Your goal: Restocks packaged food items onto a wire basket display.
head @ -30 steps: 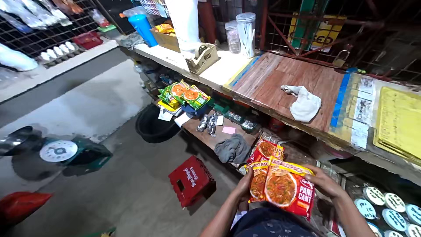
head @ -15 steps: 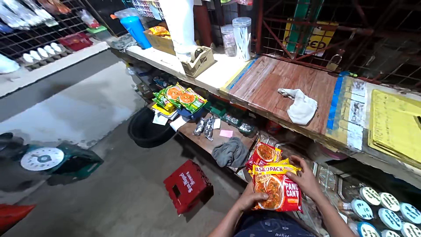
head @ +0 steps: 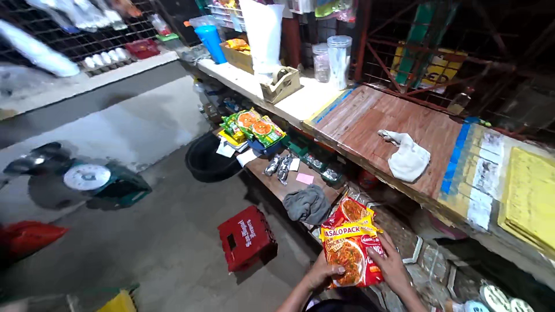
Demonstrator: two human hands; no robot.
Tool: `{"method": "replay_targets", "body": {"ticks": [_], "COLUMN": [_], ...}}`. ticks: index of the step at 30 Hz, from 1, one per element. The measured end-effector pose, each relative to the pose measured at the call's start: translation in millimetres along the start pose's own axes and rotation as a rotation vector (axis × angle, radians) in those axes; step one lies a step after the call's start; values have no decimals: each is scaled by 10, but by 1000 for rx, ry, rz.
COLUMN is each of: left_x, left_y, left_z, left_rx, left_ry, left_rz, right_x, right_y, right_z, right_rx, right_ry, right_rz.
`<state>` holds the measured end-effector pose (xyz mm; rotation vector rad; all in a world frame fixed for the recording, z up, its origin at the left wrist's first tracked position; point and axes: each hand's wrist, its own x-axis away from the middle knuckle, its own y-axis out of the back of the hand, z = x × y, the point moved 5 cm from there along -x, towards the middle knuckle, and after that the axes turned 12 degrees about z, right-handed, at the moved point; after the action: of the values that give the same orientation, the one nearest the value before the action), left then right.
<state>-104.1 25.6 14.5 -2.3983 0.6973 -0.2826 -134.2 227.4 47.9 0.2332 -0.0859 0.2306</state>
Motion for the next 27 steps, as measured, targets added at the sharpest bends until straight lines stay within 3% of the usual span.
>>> {"method": "replay_targets", "body": {"ticks": [3,6,8,11,19,27], "left_x": [172,463,703,1062,2438,3991], "left_y": [-26,-63,-17,123,802,1446], "left_z": [64,41,58,40,-333,-540], "left_rx": [14,2,13,96,230,222], "left_ry": [-43,-61,-52,-24,-45,-169], "left_rz": [-59,-206,-272,-388,-760,-1015], "right_x": [-63,-110,-109,-98,-185,-9], "right_y": [-95,-296,-551,-1023,-2732,-4668], "right_z": [23,0,-77,-71,132,398], "right_rx": [22,-23,-112,-276,13,154], "right_ry": [10,-203,-307,-323,-319,-292], "right_rz": [83,309,474,620,813,1376]}}
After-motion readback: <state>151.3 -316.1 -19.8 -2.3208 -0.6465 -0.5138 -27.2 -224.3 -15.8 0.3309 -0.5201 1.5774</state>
